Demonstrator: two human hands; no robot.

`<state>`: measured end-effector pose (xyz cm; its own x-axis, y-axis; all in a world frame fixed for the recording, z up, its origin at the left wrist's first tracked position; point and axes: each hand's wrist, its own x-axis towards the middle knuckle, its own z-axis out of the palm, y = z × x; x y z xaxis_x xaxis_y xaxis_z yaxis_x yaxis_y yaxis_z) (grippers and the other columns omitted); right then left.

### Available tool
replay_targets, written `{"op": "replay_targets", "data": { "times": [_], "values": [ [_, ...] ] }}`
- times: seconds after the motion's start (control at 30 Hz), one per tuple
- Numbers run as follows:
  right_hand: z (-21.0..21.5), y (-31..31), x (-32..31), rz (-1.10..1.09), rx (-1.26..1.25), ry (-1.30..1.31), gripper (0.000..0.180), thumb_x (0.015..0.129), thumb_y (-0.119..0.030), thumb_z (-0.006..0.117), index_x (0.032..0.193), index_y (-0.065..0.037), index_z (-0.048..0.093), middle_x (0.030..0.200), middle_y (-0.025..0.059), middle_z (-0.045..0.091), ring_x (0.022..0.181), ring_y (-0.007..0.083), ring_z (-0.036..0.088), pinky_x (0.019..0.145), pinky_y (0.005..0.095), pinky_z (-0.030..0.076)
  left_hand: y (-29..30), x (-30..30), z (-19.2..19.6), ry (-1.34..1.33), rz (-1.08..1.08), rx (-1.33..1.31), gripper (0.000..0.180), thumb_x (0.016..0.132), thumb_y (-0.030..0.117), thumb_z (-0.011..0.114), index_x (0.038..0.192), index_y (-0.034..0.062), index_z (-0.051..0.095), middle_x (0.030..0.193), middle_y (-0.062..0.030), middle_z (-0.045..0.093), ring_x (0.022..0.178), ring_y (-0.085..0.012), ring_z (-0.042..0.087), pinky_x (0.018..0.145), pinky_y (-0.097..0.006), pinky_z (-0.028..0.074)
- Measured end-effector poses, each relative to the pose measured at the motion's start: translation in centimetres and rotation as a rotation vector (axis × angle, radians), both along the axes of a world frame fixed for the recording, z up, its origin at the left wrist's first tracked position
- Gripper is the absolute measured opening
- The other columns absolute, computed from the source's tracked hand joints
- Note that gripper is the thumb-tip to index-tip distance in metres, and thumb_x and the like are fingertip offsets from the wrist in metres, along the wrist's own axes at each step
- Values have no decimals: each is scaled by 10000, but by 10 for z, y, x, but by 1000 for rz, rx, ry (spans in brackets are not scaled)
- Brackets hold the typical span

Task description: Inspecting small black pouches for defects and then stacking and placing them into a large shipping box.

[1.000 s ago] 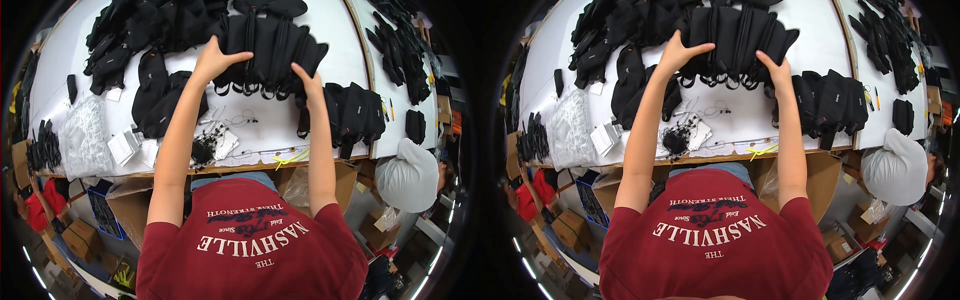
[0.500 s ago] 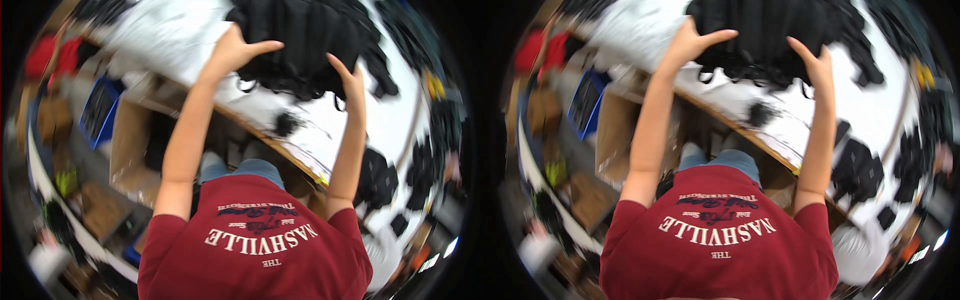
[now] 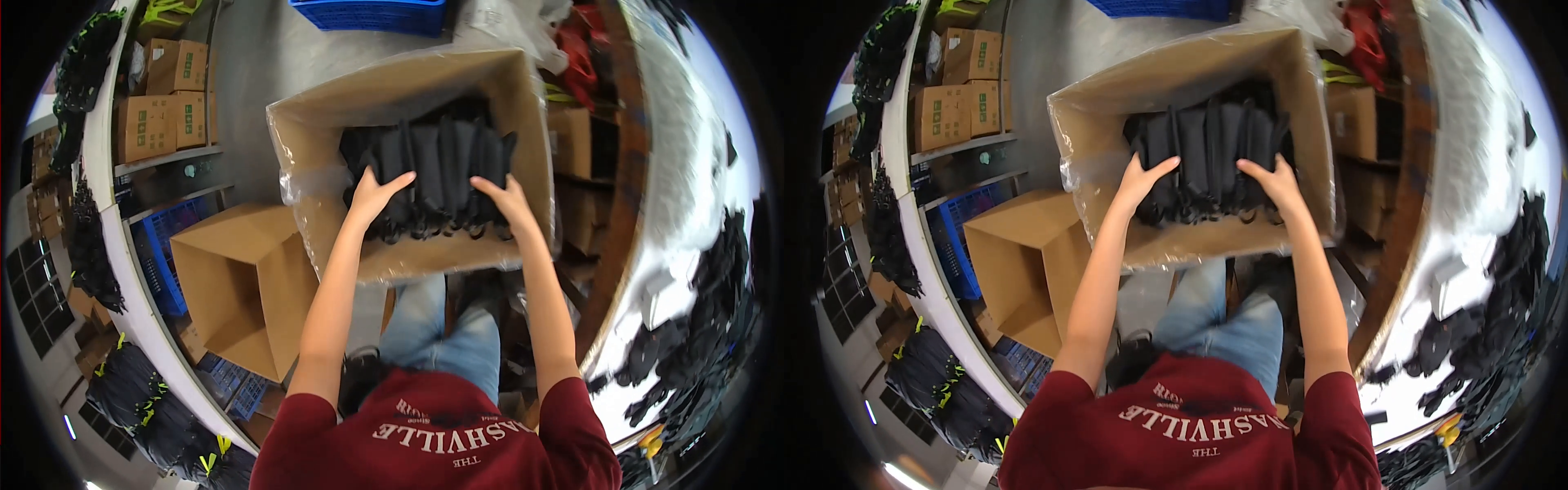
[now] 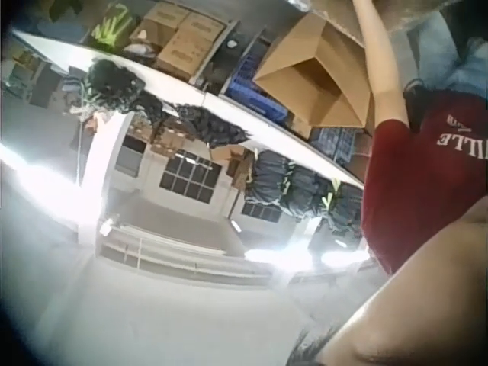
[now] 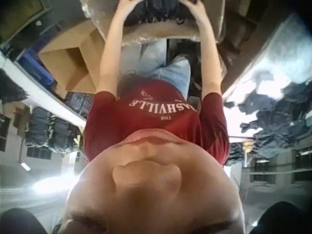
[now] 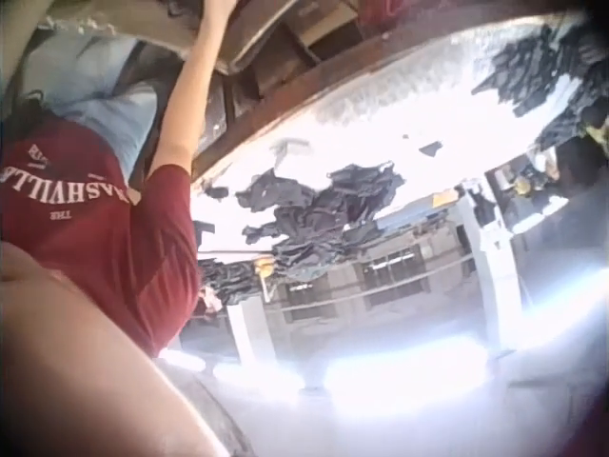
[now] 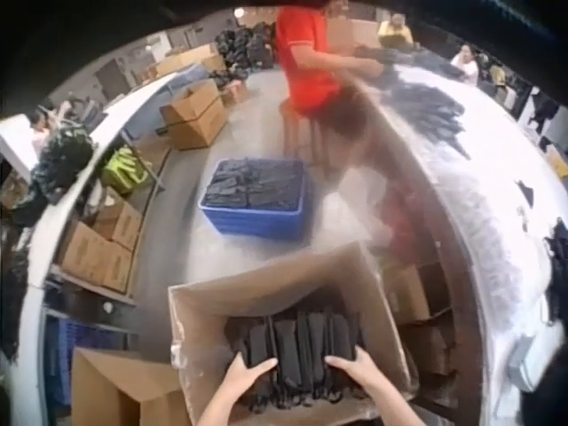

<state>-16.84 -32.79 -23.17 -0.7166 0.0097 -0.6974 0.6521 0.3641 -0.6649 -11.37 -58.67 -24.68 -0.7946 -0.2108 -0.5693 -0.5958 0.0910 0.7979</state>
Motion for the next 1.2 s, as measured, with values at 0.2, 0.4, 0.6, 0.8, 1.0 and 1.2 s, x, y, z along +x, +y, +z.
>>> {"op": "replay_targets", "data": {
  "times": [0.2,0.4,0.6,0.8,1.0,1.2],
  "values": [
    [-191,-107,-34,62,-332,-287,662,700,-300,792,1213,37,543,1150,161,617,1046,242,595,930,330,450,-82,-2,-158,9,231,1,979,641,361,835,1348,-94,332,1351,-234,439,1268,-314,429,1073,-356,317],
    [-323,-184,-74,368,18,67,892,680,-436,773,1364,-14,387,1170,186,609,1093,286,587,933,345,449,-164,-29,-281,-133,90,-502,1090,672,530,755,1382,-112,233,1345,-312,420,1252,-381,440,1029,-381,358],
    [-372,-199,-58,635,487,61,1156,640,-570,750,1476,-81,120,1348,223,444,1208,357,484,988,440,411,-167,-17,-345,-292,-37,-611,1118,703,562,716,1416,-85,147,1253,-335,492,1176,-421,494,992,-407,396],
    [-342,-200,-47,523,357,141,1010,720,-443,711,1480,-111,135,1326,241,429,1180,400,480,981,458,417,-167,2,-331,33,160,-679,1045,660,391,816,1383,-72,221,1384,-274,328,1291,-417,318,1086,-430,272],
    [-333,-196,-41,645,495,178,721,868,-185,527,1488,-243,165,1325,176,446,1180,364,464,974,425,430,-65,-36,-263,473,-221,-821,434,769,32,575,1197,55,513,1278,-179,474,1197,-367,431,1008,-457,326],
    [-358,-169,-72,819,486,33,765,858,-369,552,1493,-221,152,1410,183,389,1267,369,402,1028,441,376,-33,-122,-311,374,-885,-910,437,891,218,501,1320,137,482,1297,-102,527,1233,-290,452,996,-424,384]
  ]
}}
